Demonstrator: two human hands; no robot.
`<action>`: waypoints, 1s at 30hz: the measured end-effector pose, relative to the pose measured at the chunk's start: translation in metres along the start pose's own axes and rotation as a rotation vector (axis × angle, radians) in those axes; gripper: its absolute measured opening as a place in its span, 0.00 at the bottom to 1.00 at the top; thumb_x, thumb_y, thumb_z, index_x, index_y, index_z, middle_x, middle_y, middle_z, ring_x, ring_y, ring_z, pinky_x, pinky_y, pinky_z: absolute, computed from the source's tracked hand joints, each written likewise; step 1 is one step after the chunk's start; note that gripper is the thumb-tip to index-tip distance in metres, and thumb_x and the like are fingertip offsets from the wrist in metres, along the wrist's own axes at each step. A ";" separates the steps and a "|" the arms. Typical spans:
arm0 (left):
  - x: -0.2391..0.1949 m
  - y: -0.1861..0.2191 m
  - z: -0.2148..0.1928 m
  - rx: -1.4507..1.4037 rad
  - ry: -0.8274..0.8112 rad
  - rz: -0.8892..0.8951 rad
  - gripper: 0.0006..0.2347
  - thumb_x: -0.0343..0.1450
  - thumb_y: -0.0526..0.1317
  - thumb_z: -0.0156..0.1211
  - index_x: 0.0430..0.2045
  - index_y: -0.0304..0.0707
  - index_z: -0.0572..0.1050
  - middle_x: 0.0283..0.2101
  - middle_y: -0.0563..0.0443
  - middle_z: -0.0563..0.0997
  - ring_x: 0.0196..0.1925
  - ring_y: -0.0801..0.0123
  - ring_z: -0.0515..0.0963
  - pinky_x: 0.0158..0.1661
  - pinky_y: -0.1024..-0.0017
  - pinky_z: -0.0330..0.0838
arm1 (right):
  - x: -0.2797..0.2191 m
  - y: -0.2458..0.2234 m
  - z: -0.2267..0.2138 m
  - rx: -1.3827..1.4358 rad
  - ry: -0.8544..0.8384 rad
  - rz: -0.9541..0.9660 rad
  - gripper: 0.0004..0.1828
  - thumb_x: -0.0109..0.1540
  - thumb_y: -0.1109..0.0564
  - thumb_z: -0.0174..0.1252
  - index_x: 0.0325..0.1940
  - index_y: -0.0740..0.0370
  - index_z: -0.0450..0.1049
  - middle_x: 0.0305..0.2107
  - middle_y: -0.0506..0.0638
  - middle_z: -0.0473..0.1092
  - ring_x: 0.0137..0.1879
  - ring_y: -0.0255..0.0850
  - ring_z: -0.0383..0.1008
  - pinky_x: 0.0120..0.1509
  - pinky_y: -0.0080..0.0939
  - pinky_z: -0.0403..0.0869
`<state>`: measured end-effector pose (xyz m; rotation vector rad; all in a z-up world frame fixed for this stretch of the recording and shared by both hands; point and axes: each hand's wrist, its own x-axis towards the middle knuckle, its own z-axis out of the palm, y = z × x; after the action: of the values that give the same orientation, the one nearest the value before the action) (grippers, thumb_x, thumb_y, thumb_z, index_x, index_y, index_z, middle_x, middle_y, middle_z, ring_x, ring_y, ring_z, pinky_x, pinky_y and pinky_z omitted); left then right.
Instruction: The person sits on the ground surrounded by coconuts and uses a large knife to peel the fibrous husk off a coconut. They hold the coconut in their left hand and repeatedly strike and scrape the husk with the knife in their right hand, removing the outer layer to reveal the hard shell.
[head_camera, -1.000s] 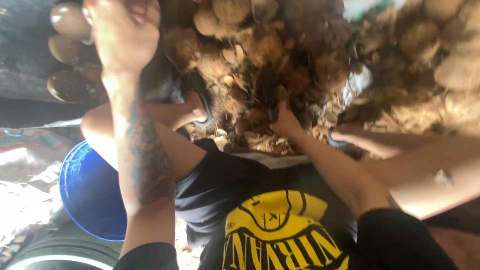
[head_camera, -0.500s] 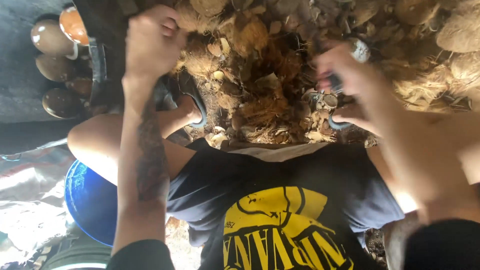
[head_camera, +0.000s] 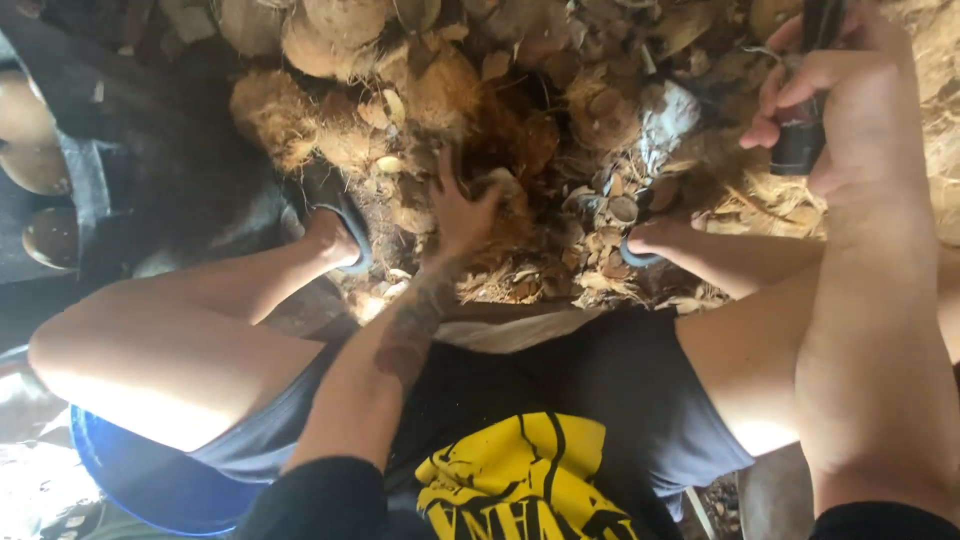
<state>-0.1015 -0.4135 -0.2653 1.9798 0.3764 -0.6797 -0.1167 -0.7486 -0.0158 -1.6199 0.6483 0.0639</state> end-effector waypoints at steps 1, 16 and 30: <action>0.006 -0.020 0.015 0.105 0.056 0.187 0.47 0.62 0.70 0.59 0.76 0.73 0.41 0.82 0.39 0.46 0.79 0.22 0.39 0.67 0.19 0.39 | 0.009 0.004 -0.005 0.033 0.033 0.010 0.16 0.54 0.65 0.48 0.47 0.59 0.63 0.33 0.51 0.62 0.24 0.39 0.64 0.28 0.39 0.70; -0.028 0.011 0.007 1.170 -0.749 0.451 0.32 0.72 0.68 0.46 0.73 0.64 0.60 0.83 0.51 0.44 0.84 0.59 0.36 0.72 0.23 0.33 | 0.012 0.001 0.005 0.060 0.008 0.019 0.20 0.56 0.65 0.48 0.51 0.53 0.66 0.47 0.46 0.64 0.30 0.34 0.66 0.29 0.34 0.75; 0.046 -0.061 -0.112 0.760 -0.579 0.293 0.27 0.60 0.44 0.67 0.56 0.43 0.78 0.81 0.55 0.57 0.80 0.51 0.57 0.74 0.40 0.54 | 0.020 0.006 0.007 -0.025 0.035 0.079 0.12 0.55 0.65 0.51 0.43 0.60 0.64 0.36 0.51 0.61 0.26 0.40 0.67 0.30 0.39 0.75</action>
<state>-0.0630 -0.2871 -0.2950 2.3198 -0.5982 -1.2754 -0.1003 -0.7493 -0.0310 -1.6220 0.7407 0.1024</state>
